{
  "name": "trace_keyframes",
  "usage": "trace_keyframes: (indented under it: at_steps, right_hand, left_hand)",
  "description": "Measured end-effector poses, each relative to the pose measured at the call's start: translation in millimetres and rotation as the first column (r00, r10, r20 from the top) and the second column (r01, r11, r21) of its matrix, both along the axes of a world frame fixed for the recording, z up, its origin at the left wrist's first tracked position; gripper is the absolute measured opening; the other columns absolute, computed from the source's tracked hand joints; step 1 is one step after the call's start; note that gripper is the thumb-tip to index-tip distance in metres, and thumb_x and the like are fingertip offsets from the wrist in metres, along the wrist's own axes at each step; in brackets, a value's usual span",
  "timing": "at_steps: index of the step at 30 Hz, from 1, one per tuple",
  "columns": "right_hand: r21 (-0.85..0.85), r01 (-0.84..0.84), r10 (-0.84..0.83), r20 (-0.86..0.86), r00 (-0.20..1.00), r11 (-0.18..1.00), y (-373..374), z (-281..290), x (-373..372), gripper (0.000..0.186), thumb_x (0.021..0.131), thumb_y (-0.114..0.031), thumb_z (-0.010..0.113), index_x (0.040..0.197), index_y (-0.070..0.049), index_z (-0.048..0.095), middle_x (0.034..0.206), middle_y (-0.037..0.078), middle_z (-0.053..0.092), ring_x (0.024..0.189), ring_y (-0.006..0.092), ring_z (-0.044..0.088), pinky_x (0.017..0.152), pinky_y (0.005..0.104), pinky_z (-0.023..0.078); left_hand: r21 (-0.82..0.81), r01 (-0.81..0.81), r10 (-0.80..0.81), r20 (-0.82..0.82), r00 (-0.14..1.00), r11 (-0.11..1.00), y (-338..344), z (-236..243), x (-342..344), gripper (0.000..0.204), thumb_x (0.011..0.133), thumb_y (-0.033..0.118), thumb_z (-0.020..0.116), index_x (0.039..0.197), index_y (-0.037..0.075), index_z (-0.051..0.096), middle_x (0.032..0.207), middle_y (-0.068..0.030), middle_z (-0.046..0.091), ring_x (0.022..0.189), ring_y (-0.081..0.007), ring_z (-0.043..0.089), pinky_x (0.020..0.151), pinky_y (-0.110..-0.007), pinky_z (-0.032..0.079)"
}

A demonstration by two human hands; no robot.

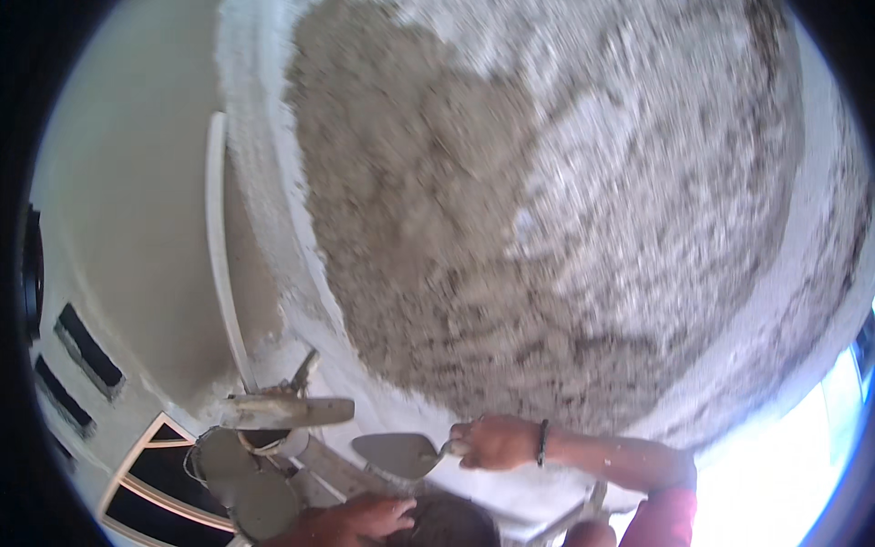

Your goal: The person applies mortar to a rough wall using a trowel, taking the mixture from a bucket while standing on a wooden scaffold.

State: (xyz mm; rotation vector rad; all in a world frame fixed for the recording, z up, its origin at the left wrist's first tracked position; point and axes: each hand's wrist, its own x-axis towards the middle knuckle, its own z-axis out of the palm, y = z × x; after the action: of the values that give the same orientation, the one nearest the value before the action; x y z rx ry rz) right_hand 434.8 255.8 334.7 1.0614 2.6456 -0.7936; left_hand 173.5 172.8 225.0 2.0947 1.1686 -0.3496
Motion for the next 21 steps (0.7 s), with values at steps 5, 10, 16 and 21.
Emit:
trace_keyframes:
  at_steps: [5,10,16,21]
  right_hand:
    - [-0.069,0.049,-0.05,-0.022,0.998,0.996,-7.9,-106.6,73.1,0.03,0.091,-0.036,0.05,0.11,-0.013,0.057,0.112,0.009,0.057,0.095,0.0325,0.06,0.084,0.0433,0.05]
    - [-0.154,0.079,-0.075,0.031,0.997,0.985,-47.6,-147.0,136.9,0.032,0.09,-0.039,0.052,0.108,-0.013,0.059,0.112,0.007,0.059,0.091,0.0309,0.062,0.079,0.0422,0.05]
    - [-0.232,0.194,-0.174,0.105,0.979,0.953,-82.9,-133.4,140.8,0.025,0.087,-0.027,0.056,0.108,-0.012,0.058,0.106,0.01,0.062,0.088,0.0335,0.063,0.078,0.0443,0.051]
    - [0.064,-0.081,0.072,0.133,0.988,0.995,-96.0,-144.4,134.6,0.025,0.083,-0.024,0.06,0.106,-0.015,0.061,0.099,0.004,0.057,0.086,0.0264,0.061,0.074,0.0419,0.051]
  left_hand:
    - [0.14,0.034,-0.05,0.11,0.993,0.99,7.9,-32.9,-13.4,0.041,0.089,0.038,0.058,0.113,0.006,0.054,0.091,-0.0231,0.066,0.087,-0.0423,0.064,0.075,-0.051,0.051]
    - [0.071,0.026,-0.031,0.083,0.996,0.997,9.1,-18.9,-3.7,0.04,0.088,0.032,0.062,0.116,0.005,0.055,0.093,-0.0226,0.066,0.089,-0.042,0.063,0.077,-0.05,0.051]
    - [-0.121,-0.137,0.165,0.259,0.952,0.983,-5.7,-13.3,-4.7,0.045,0.086,0.022,0.066,0.125,0.002,0.053,0.1,-0.0202,0.065,0.093,-0.0354,0.063,0.079,-0.042,0.051]
    - [-0.227,-0.283,0.351,0.367,0.861,0.932,-40.0,28.5,5.2,0.048,0.087,0.018,0.066,0.13,0.001,0.049,0.104,-0.0132,0.062,0.096,-0.0254,0.06,0.086,-0.035,0.048]
